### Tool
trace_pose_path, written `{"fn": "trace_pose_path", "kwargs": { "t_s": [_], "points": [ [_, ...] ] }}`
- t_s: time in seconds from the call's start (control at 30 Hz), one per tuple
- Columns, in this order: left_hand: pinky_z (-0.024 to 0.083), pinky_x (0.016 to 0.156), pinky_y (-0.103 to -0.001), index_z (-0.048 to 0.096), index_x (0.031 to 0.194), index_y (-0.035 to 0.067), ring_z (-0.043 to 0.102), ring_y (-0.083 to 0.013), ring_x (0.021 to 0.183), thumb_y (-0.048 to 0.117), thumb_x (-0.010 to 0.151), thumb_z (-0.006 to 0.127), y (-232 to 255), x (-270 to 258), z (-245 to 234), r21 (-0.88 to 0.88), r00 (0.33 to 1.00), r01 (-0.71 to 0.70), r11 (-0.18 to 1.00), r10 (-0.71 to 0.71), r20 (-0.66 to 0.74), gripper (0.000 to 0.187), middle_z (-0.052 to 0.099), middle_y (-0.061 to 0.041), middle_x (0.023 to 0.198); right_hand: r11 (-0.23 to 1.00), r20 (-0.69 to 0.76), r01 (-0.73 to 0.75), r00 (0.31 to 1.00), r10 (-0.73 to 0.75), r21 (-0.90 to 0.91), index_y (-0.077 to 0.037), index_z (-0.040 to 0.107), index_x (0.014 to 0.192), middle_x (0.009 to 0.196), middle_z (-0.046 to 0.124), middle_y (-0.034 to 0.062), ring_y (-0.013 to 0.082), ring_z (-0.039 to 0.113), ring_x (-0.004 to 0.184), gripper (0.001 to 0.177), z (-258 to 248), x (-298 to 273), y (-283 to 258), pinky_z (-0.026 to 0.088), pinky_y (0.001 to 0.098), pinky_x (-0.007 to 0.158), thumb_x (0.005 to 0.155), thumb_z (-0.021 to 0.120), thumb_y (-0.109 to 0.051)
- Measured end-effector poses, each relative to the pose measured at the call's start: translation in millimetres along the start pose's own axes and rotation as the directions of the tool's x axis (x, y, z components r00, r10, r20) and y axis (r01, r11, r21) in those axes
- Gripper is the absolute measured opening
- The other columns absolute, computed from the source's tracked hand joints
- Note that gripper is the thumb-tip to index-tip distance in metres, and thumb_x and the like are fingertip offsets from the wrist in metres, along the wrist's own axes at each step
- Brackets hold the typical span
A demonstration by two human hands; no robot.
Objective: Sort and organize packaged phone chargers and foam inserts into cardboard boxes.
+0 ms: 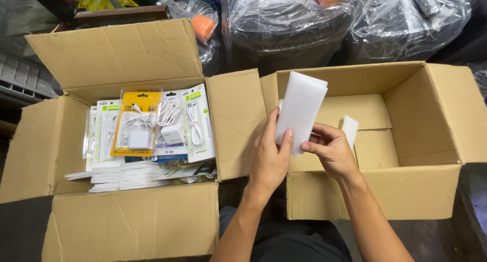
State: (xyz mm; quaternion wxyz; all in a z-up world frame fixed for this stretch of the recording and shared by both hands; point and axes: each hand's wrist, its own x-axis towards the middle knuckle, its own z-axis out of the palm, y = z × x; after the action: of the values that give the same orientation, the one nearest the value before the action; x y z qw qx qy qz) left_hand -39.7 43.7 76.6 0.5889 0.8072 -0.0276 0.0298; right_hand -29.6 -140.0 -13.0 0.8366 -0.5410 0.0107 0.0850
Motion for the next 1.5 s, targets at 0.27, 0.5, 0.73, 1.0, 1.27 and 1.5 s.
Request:
{"fn": "trace_pose_path", "kwargs": {
  "t_s": [0.27,0.5,0.73,1.0,1.27,1.5],
  "points": [
    [0.051,0.099,-0.041,0.052,0.146,0.001,0.064,-0.0325,0.12,0.024,0.099,0.062,-35,-1,-38,-0.007,0.999,0.032,0.999,-0.032,-0.031,0.053,0.063,-0.023,0.134,0.996,0.066,0.004,0.998,0.002,-0.09,0.009,0.063,0.132,0.118,0.073,0.0164,0.0232,0.072,0.105,0.059,54,-2,-1,0.061,0.0364,0.089,0.075,0.08,0.008],
    [0.049,0.101,-0.032,0.05,0.144,-0.001,0.06,-0.0185,0.118,0.017,0.102,0.056,-39,-6,-83,-0.578,0.962,0.204,0.79,-0.27,-0.03,0.046,0.063,-0.012,0.131,0.961,0.084,0.063,0.996,-0.042,-0.271,0.01,0.065,0.13,0.107,0.077,0.0143,0.0179,0.075,0.093,0.055,119,0,10,0.062,0.0307,0.084,0.078,0.08,0.005],
    [0.049,0.103,-0.034,0.05,0.142,0.0,0.058,-0.0186,0.121,0.013,0.1,0.058,-46,-10,-150,-0.811,0.944,0.131,0.571,-0.321,-0.073,0.045,0.06,-0.012,0.135,0.859,0.158,0.201,0.977,-0.141,-0.472,0.006,0.07,0.126,0.092,0.078,0.0089,0.0101,0.072,0.079,0.052,203,-2,15,0.059,0.0241,0.07,0.077,0.085,-0.002],
    [0.048,0.106,-0.037,0.053,0.14,0.0,0.058,-0.0212,0.124,0.012,0.099,0.058,-59,-9,-228,-0.905,0.94,0.102,0.413,-0.337,-0.048,0.042,0.06,-0.012,0.135,0.818,0.229,0.199,0.97,-0.085,-0.54,0.003,0.075,0.116,0.077,0.075,0.0048,0.006,0.065,0.069,0.043,276,7,31,0.057,0.0237,0.061,0.076,0.088,-0.006],
    [0.047,0.104,-0.034,0.056,0.134,0.0,0.057,-0.0177,0.121,0.011,0.1,0.057,-79,-15,-286,-0.739,0.957,0.029,0.673,-0.233,-0.174,0.036,0.06,-0.011,0.133,0.882,0.177,0.102,0.984,-0.021,-0.459,0.002,0.069,0.116,0.095,0.075,0.0083,0.0109,0.071,0.078,0.03,333,25,31,0.059,0.027,0.063,0.089,0.073,-0.011],
    [0.05,0.099,-0.036,0.053,0.135,0.001,0.06,-0.0197,0.116,0.014,0.099,0.052,-113,-21,-322,-0.876,0.931,0.037,0.481,-0.336,-0.146,0.038,0.061,-0.012,0.129,0.895,0.164,0.001,0.983,0.081,-0.447,0.004,0.072,0.111,0.088,0.076,0.0089,0.0113,0.073,0.077,0.023,377,28,71,0.061,0.0276,0.068,0.094,0.07,-0.011]
  ]
}}
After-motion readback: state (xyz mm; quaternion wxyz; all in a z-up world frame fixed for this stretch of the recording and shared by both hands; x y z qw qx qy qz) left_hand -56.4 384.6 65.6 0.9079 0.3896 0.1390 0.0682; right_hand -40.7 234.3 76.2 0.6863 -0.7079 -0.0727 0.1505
